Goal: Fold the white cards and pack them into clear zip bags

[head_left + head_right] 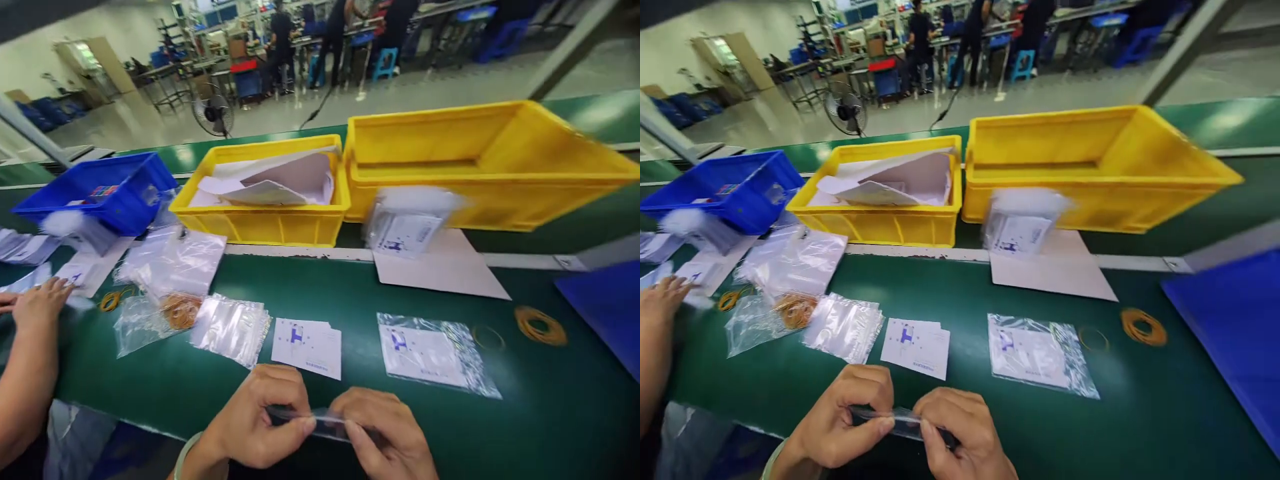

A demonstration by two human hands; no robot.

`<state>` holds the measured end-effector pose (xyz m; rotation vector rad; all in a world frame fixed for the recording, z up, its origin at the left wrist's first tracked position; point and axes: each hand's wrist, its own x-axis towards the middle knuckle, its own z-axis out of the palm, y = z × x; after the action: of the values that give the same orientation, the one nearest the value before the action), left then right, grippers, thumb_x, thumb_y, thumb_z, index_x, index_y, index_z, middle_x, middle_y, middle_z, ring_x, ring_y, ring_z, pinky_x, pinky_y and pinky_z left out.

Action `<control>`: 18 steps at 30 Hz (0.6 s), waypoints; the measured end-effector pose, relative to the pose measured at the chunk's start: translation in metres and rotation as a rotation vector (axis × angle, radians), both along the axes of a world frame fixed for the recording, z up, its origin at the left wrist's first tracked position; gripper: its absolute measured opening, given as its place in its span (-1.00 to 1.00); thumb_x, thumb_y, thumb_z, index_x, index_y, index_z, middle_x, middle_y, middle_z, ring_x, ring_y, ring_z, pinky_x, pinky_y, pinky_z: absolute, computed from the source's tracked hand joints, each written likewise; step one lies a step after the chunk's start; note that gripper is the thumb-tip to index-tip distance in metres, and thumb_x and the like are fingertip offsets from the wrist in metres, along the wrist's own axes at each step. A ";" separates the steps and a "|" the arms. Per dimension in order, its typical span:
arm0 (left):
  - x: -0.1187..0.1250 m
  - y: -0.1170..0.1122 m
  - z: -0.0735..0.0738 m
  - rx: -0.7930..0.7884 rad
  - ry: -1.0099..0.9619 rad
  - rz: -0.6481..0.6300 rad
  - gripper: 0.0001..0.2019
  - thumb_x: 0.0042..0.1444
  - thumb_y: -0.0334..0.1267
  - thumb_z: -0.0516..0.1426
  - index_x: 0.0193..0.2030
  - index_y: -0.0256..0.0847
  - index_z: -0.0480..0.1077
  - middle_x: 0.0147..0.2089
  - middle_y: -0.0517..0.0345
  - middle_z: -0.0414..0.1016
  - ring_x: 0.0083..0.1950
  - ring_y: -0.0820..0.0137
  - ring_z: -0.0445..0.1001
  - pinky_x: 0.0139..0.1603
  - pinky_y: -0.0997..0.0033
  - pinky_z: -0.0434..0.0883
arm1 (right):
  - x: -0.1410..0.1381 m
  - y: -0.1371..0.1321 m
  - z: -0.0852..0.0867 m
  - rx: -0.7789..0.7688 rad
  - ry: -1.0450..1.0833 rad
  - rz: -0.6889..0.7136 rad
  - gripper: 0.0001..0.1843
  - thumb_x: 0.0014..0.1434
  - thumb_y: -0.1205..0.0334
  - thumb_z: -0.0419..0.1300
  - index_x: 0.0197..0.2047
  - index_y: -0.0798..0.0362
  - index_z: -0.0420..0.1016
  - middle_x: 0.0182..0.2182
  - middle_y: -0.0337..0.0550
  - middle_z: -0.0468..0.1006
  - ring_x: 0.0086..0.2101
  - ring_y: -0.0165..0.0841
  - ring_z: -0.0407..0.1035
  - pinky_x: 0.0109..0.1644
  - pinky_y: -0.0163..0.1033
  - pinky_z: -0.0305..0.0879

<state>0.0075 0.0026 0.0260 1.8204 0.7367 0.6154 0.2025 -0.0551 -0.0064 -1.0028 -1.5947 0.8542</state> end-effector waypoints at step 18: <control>0.010 0.009 0.001 0.132 0.148 -0.040 -0.85 0.26 -0.35 0.11 -0.35 -0.14 0.42 -0.45 0.16 0.49 -0.42 0.40 0.47 -0.39 0.51 0.40 | -0.015 0.010 -0.021 0.165 0.023 -0.108 -0.85 0.13 0.40 0.04 -0.41 -0.03 0.24 -0.58 -0.33 0.40 -0.61 -0.47 0.18 -0.51 -0.37 0.12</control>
<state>0.0173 0.0120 0.0269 2.0148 0.7710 0.5173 0.1874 -0.0448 -0.0272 -0.9487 -1.5500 0.6475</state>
